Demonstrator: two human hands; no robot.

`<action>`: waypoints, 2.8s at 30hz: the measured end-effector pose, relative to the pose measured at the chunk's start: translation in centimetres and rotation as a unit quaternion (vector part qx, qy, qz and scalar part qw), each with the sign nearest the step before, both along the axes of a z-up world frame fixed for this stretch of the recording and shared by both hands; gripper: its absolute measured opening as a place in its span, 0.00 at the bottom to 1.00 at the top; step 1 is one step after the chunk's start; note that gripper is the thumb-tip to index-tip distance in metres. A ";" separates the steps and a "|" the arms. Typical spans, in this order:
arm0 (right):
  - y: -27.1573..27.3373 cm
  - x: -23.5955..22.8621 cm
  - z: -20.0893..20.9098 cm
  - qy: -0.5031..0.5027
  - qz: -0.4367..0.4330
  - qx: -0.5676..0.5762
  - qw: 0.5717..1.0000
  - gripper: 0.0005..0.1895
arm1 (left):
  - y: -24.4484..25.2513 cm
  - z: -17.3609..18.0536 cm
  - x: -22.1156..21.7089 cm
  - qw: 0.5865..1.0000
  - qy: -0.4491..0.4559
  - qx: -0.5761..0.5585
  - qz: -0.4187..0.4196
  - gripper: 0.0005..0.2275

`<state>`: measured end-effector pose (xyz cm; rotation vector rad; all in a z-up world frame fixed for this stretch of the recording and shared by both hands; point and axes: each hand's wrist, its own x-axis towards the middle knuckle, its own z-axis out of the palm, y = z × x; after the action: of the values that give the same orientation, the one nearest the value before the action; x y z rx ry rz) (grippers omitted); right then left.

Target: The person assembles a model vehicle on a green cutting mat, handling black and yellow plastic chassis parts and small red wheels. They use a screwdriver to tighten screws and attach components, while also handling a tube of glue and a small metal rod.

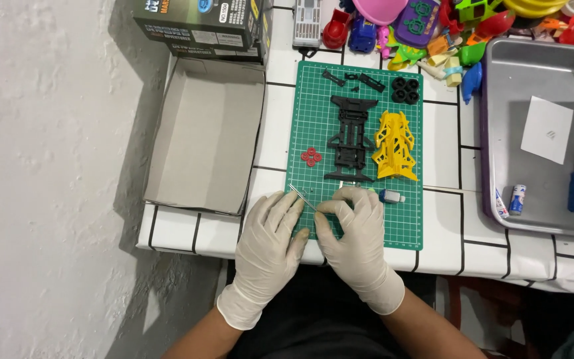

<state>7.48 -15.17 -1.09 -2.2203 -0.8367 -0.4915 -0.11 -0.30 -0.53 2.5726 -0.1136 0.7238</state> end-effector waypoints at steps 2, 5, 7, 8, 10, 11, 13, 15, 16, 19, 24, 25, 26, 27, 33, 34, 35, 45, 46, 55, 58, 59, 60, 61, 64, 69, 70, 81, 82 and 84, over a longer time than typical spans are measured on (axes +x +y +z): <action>-0.1 -0.1 0.2 0.005 0.004 0.021 1.000 0.06 | -0.1 -0.2 -0.2 1.000 -0.010 -0.005 0.000 0.18; -0.2 -0.1 0.6 0.005 0.015 0.064 0.998 0.07 | -0.2 -0.1 -0.2 1.000 -0.019 -0.011 0.003 0.20; -0.5 -0.2 0.7 0.004 0.021 0.087 0.996 0.07 | -0.3 0.0 -0.3 1.000 -0.016 -0.013 0.005 0.22; -0.6 -0.2 0.8 0.009 0.037 0.106 0.994 0.08 | -0.4 0.0 -0.2 1.000 -0.011 -0.023 0.001 0.22; -1.2 0.0 1.1 0.012 0.054 0.130 0.990 0.09 | -0.5 0.2 -0.2 1.000 -0.008 -0.028 -0.002 0.21; -1.7 0.2 1.2 0.006 0.076 0.152 0.985 0.11 | -0.5 0.2 -0.2 1.000 -0.008 -0.030 -0.003 0.21; -2.7 0.7 1.6 0.000 0.102 0.176 0.979 0.14 | -0.4 0.1 -0.3 1.000 -0.008 -0.030 -0.001 0.21; -4.1 1.3 2.3 -0.013 0.060 0.191 0.980 0.19 | -0.5 -0.2 -0.3 0.999 -0.012 -0.032 0.001 0.21; -5.0 1.5 2.2 -0.013 0.061 0.187 0.980 0.19 | -0.5 -0.2 -0.4 0.999 -0.012 -0.035 0.002 0.21; -8.0 2.5 1.7 0.054 0.006 0.128 0.990 0.25 | -0.5 -0.6 -0.2 1.000 -0.009 -0.010 0.014 0.26; -10.6 4.4 0.9 0.152 -0.057 -0.050 0.985 0.41 | -0.6 -1.4 0.0 0.992 0.091 0.073 0.053 0.36; -10.3 4.2 0.7 0.153 -0.049 -0.050 0.986 0.41 | -0.5 -1.6 -0.1 0.991 0.093 0.074 0.061 0.36; -10.3 4.0 0.5 0.167 -0.074 -0.032 0.983 0.40 | -0.5 -2.0 0.0 0.995 0.070 0.047 0.050 0.36; -10.4 3.8 0.3 0.180 -0.098 -0.015 0.979 0.41 | -0.7 -2.3 0.2 0.998 0.048 0.021 0.040 0.37; -10.2 3.9 0.3 0.218 -0.124 -0.025 0.968 0.40 | -0.8 -2.3 0.2 0.995 0.059 0.055 0.052 0.37; -10.3 4.0 0.0 0.216 -0.122 -0.025 0.968 0.40 | -0.8 -2.3 0.2 0.995 0.058 0.055 0.054 0.37; -10.4 4.2 -0.3 0.199 -0.117 -0.025 0.973 0.40 | -0.8 -2.3 0.3 0.995 0.058 0.062 0.057 0.37; -11.0 4.5 -0.6 0.151 -0.068 -0.047 0.985 0.39 | -1.1 -3.1 0.4 0.987 0.078 0.102 0.093 0.36; -10.9 4.5 -0.4 0.151 -0.069 -0.046 0.985 0.39 | -1.2 -3.1 0.4 0.987 0.077 0.102 0.093 0.36; -11.0 4.4 0.0 0.166 -0.058 -0.010 0.984 0.48 | -1.6 -3.0 0.4 0.990 0.064 0.086 0.097 0.36; -10.9 4.5 -0.1 0.173 -0.061 -0.002 0.983 0.49 | -1.5 -2.8 0.5 0.991 0.062 0.079 0.090 0.35; -11.0 4.6 -0.3 0.174 -0.062 0.000 0.983 0.49 | -1.4 -2.8 0.4 0.990 0.066 0.083 0.092 0.35; -11.1 4.6 -0.4 0.175 -0.064 0.001 0.983 0.49 | -1.4 -2.7 0.4 0.990 0.070 0.087 0.091 0.35; -10.8 4.6 0.2 0.176 -0.070 0.002 0.982 0.49 | -1.4 -1.9 0.5 0.990 0.071 0.087 0.085 0.35; -10.2 4.5 1.4 0.218 -0.102 -0.004 0.971 0.42 | -1.0 -0.5 0.7 0.992 0.090 0.069 0.059 0.33; -9.9 4.4 0.6 0.258 -0.088 0.132 0.953 0.30 | -0.2 -0.8 1.2 0.994 0.087 0.046 0.054 0.35; -9.7 4.4 0.8 0.258 -0.095 0.132 0.952 0.30 | -0.2 -0.7 1.2 0.994 0.087 0.045 0.047 0.35; -8.8 3.9 1.1 0.262 -0.112 0.145 0.948 0.29 | 0.0 -1.0 1.2 0.993 0.100 0.029 0.058 0.34; -9.0 4.0 0.7 0.261 -0.111 0.144 0.948 0.29 | 0.0 -1.0 1.2 0.993 0.099 0.028 0.060 0.34; -9.4 4.0 -0.1 0.240 -0.093 0.161 0.953 0.29 | -0.1 -0.9 1.2 0.993 0.087 0.042 0.063 0.35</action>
<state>11.44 -24.53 -1.21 -1.9937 -0.2704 -0.1435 1.06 -0.39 -1.45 2.7290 0.0758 0.5470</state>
